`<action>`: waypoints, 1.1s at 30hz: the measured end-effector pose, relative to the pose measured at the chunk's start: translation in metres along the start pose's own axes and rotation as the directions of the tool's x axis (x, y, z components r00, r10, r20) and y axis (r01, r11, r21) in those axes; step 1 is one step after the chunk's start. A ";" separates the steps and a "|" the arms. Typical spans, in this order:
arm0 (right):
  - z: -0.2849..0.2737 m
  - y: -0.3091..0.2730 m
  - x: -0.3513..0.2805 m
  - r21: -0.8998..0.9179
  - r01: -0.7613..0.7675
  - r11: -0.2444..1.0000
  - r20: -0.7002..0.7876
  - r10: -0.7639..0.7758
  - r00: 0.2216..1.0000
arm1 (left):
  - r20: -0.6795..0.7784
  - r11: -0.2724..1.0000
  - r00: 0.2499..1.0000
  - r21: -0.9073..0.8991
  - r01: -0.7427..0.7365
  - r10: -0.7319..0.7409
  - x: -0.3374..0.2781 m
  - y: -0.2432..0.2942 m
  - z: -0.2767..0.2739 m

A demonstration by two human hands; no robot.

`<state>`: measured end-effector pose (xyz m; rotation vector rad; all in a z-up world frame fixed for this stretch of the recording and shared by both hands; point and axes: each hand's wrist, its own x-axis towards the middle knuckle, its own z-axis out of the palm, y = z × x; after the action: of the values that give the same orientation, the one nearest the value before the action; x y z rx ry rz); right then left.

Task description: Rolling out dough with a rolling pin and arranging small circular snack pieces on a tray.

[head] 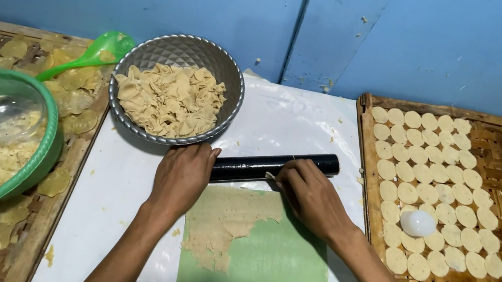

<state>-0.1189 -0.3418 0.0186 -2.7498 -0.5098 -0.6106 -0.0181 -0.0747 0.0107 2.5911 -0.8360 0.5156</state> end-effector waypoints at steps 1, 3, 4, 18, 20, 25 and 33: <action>-0.005 -0.006 0.002 0.003 -0.001 1.000 0.003 0.001 1.000 | 0.004 1.000 1.000 0.000 0.002 -0.002 0.001 0.000 0.001; -0.015 -0.018 0.006 0.191 -0.093 0.977 0.039 0.087 0.995 | -0.006 1.000 1.000 0.001 0.004 -0.004 0.000 -0.002 0.004; -0.019 -0.023 0.006 0.193 -0.091 0.977 0.045 0.084 0.995 | -0.003 1.000 1.000 0.000 0.010 -0.010 0.001 -0.001 0.002; -0.011 -0.056 0.010 0.269 -0.057 0.962 0.055 0.044 0.998 | 0.164 0.986 0.982 -0.153 -0.073 0.098 -0.003 0.001 -0.021; -0.017 -0.055 0.008 0.263 -0.062 0.963 0.048 0.051 0.998 | 0.187 0.979 0.971 -0.164 -0.120 0.150 -0.002 0.001 -0.025; -0.024 -0.036 -0.007 0.168 -0.063 0.984 -0.055 0.073 0.996 | 0.230 0.969 0.946 -0.149 -0.199 0.230 -0.002 0.010 -0.027; -0.040 -0.045 -0.031 -0.152 -0.021 0.988 -0.113 0.004 0.994 | 0.054 0.925 0.929 0.084 -0.371 0.367 -0.041 0.048 -0.075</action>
<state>-0.1772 -0.3232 0.0487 -2.8372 -0.4366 -0.8288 -0.0958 -0.0583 0.0682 2.5379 -1.3571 0.6228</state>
